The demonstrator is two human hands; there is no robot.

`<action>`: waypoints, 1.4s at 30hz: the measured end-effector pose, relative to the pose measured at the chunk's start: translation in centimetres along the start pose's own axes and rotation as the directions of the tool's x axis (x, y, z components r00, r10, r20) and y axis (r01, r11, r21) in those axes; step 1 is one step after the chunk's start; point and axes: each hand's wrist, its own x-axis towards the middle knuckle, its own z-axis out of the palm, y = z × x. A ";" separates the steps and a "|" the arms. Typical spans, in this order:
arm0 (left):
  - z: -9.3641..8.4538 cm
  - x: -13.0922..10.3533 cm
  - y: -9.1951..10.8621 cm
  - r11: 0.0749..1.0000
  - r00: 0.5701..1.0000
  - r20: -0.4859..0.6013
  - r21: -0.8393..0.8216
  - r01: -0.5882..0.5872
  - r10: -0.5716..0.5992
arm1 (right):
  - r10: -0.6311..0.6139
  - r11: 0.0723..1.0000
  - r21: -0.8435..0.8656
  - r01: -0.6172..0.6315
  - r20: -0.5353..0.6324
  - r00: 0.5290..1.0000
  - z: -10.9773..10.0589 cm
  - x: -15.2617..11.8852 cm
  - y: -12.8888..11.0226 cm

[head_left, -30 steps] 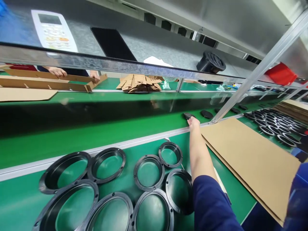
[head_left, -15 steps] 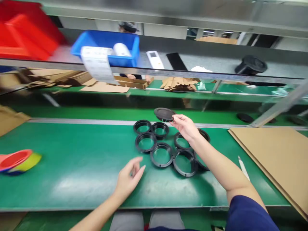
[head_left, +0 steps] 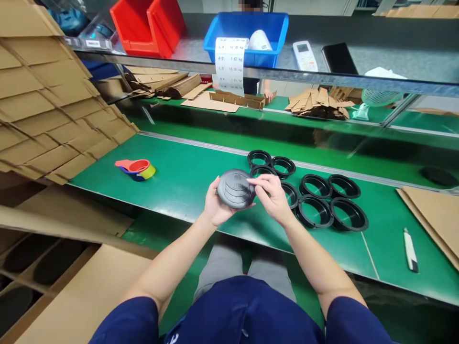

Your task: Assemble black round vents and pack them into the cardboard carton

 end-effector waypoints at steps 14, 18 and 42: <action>0.2 0.3 -4.2 0.993 0.999 -0.036 0.113 0.021 -0.017 | -0.085 0.969 -0.228 0.100 0.072 0.994 0.4 -1.1 4.7; -0.2 0.8 -4.8 0.991 0.998 -0.057 0.128 0.029 -0.021 | -0.038 0.997 -0.059 0.039 0.017 0.999 -0.5 -1.7 4.8; 0.2 2.1 -3.9 0.998 0.940 -0.339 0.025 0.061 -0.049 | -0.090 0.840 -0.486 0.242 0.315 0.945 0.3 -2.6 5.3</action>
